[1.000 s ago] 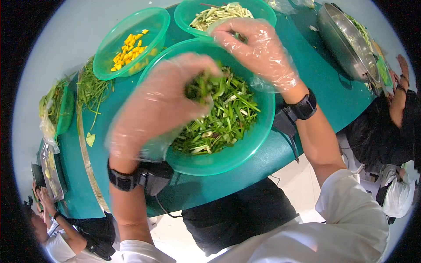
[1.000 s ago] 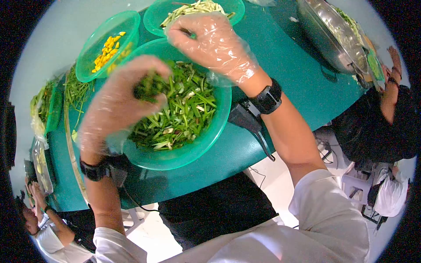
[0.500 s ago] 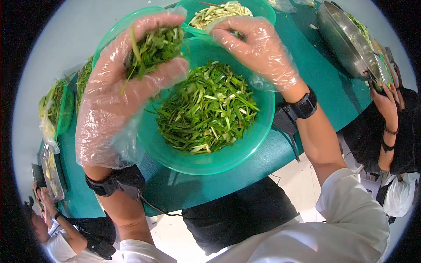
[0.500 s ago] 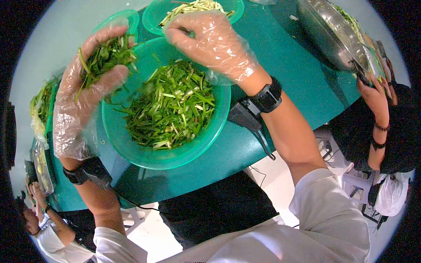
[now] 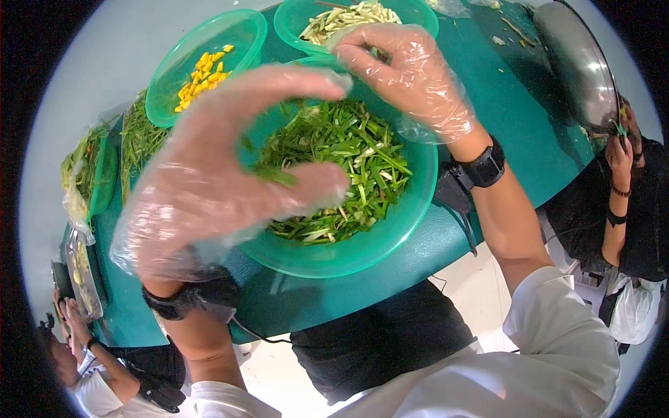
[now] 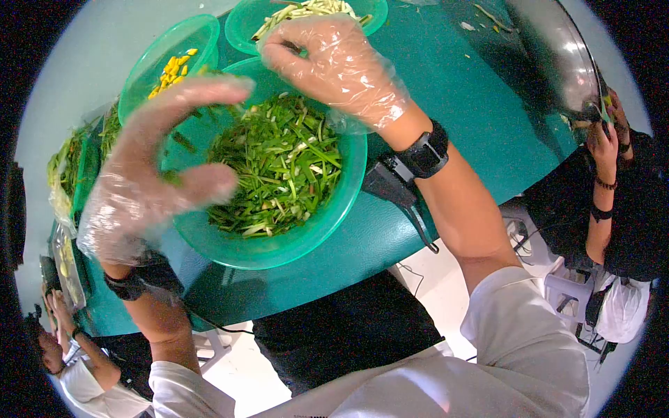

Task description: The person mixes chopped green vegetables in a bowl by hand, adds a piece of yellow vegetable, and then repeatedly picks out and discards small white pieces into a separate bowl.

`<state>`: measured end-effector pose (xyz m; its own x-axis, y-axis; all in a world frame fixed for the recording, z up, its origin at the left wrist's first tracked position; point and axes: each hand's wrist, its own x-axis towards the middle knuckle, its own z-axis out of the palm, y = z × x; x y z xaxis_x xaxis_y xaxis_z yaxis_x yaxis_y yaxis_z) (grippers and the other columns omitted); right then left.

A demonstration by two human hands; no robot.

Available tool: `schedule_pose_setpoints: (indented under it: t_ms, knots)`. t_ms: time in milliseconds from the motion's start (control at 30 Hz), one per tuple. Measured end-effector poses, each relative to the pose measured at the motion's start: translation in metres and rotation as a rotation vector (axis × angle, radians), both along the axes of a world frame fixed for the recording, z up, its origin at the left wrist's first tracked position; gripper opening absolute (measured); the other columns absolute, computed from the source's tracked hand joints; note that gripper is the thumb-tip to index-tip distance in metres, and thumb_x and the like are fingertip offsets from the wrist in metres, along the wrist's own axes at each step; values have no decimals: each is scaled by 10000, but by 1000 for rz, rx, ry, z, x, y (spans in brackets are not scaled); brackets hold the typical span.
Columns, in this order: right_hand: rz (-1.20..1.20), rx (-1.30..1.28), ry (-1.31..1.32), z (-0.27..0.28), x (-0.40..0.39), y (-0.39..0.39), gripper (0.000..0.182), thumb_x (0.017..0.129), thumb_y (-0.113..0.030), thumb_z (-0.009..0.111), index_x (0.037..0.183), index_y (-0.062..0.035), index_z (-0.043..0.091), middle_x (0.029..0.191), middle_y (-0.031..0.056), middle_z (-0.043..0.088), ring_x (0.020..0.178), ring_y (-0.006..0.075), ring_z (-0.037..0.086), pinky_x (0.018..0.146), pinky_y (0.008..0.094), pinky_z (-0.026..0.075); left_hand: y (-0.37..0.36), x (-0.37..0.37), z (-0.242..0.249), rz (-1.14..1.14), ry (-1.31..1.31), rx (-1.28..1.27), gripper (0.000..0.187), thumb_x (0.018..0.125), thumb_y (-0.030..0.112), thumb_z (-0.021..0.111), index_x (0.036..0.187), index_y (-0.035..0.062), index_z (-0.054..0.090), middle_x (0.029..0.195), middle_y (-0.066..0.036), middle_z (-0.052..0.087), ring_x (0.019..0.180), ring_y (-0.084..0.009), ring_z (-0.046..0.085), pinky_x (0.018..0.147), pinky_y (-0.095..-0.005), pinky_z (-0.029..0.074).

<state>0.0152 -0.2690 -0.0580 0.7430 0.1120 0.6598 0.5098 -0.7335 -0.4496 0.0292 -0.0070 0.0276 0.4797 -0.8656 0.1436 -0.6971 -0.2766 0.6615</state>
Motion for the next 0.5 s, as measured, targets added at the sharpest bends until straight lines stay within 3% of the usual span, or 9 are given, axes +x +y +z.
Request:
schedule_pose_setpoints:
  t_ms: [67,167,267,500]
  knots:
    - [6,3,11,1,-1,0,209,977,-197,700,1039,0,730,933,147,743,809,236,697,763,350,548,-12,-6,-11,-48,-85,161,847,726,340,943,1465,135,584,1483,-175,583,1401,-340,536,1177,-455,427]
    - [-8,7,-20,0,1,2,196,974,-188,700,1030,-3,731,913,145,739,775,224,683,743,344,551,-28,-23,-37,53,-227,368,989,677,359,952,1543,198,504,1570,-247,458,1412,-446,494,1179,-499,420]
    - [17,17,-41,-2,4,1,182,969,-180,702,1012,-5,730,886,146,731,741,221,668,722,340,550,-36,-30,-64,19,-398,350,1044,655,339,946,1575,250,461,1608,-273,378,1402,-505,466,1174,-521,421]
    - [8,43,-65,-2,3,3,162,945,-190,698,971,-33,725,872,144,711,776,325,682,733,381,555,-44,-31,-56,-10,-370,423,837,643,232,924,1407,206,581,1525,-235,474,1311,-470,555,1081,-499,513]
